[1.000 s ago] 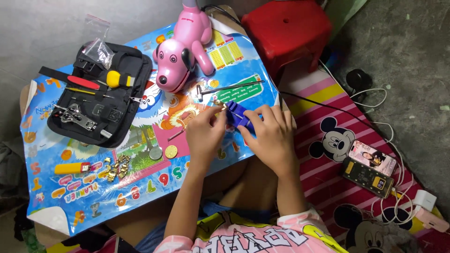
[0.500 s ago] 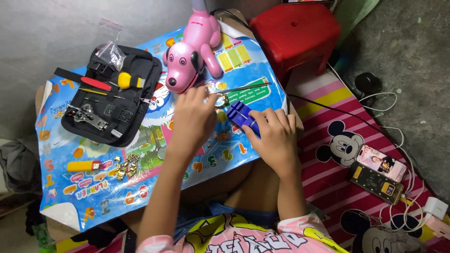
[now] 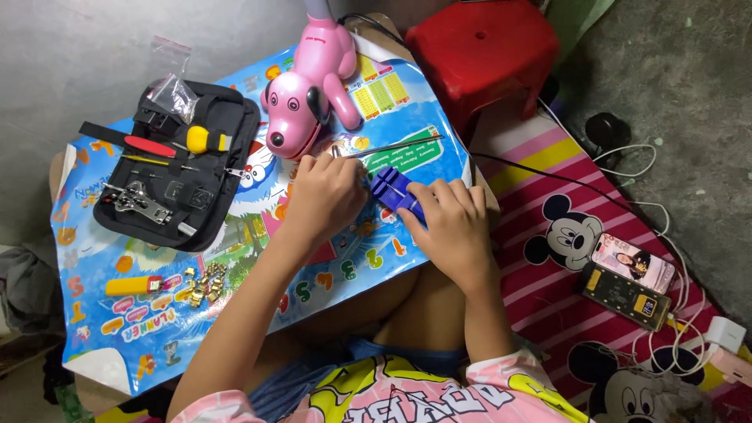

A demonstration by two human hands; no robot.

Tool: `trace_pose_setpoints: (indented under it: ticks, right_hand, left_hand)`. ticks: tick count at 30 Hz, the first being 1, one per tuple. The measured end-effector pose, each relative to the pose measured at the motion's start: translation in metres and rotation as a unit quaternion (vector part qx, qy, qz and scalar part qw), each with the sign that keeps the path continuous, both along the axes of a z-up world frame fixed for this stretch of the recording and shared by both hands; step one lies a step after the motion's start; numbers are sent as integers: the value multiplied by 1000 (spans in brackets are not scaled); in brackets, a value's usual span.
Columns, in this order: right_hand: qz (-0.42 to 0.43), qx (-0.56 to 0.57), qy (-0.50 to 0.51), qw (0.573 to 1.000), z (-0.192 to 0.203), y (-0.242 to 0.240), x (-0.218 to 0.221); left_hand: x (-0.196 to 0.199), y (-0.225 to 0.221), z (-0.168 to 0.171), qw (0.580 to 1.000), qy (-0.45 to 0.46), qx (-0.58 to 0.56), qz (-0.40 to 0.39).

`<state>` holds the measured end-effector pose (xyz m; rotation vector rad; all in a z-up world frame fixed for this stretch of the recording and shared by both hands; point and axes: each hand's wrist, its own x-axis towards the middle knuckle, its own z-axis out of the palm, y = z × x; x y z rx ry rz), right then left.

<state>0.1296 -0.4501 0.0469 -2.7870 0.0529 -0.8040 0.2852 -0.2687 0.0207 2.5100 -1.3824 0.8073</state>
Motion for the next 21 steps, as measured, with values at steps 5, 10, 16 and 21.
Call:
trace_pose_setpoints:
  ticks: [5, 10, 16, 21]
  right_hand:
    - [7, -7, 2, 1000, -2, -1, 0]
    - [18, -10, 9, 1000, -1, -4, -2]
    - [25, -13, 19, 999, 3, -6, -6]
    - [29, -18, 30, 999, 3, -8, -9]
  left_hand:
    - [-1, 0, 34, 960, 250, -126, -8]
    - [8, -5, 44, 847, 504, -169, -8]
    - [3, -11, 58, 746, 628, -201, -94]
    - [15, -18, 60, 765, 630, -101, -90]
